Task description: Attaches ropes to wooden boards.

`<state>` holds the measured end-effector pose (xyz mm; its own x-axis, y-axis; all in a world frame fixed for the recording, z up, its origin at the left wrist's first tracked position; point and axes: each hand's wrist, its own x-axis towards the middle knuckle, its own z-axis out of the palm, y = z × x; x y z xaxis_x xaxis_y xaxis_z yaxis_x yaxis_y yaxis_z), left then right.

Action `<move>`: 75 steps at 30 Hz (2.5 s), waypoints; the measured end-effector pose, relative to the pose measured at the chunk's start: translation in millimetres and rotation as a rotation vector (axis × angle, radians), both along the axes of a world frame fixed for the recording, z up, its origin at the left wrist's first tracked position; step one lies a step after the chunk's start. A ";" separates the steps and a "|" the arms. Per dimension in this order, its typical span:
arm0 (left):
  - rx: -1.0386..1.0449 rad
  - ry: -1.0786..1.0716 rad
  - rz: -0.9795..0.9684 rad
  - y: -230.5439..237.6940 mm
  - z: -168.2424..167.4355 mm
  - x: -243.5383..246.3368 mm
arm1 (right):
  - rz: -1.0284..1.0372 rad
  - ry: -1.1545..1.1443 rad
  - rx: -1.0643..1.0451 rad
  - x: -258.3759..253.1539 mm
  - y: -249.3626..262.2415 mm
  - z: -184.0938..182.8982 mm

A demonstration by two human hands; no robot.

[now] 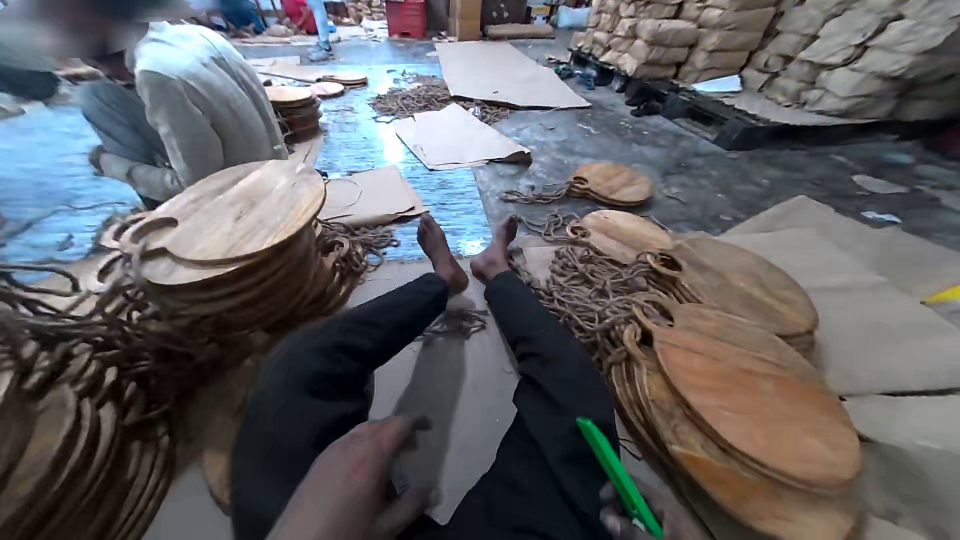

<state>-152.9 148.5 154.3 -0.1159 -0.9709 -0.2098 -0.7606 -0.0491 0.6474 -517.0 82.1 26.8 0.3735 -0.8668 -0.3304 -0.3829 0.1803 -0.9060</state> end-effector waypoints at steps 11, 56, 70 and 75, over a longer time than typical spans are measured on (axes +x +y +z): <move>0.284 -0.054 -0.413 -8.3 -86.8 -90.6 | -0.383 -0.801 0.031 148.7 -24.4 69.6; 0.325 -0.007 0.067 -188.3 -208.4 103.9 | -0.449 -0.325 0.395 220.1 -216.6 -97.3; 0.034 -0.236 0.069 -322.3 -273.6 71.4 | -0.642 -0.511 0.309 232.8 -240.2 -135.4; -0.035 -0.149 0.122 -343.5 -277.8 56.6 | -0.727 -0.529 0.290 227.7 -249.8 -137.6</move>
<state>-96.4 -195.0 -123.5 0.0324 -0.9829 -0.1815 -0.8378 -0.1258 0.5313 -289.4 -167.7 -110.9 -0.0629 -0.8568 -0.5118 0.3599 0.4588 -0.8124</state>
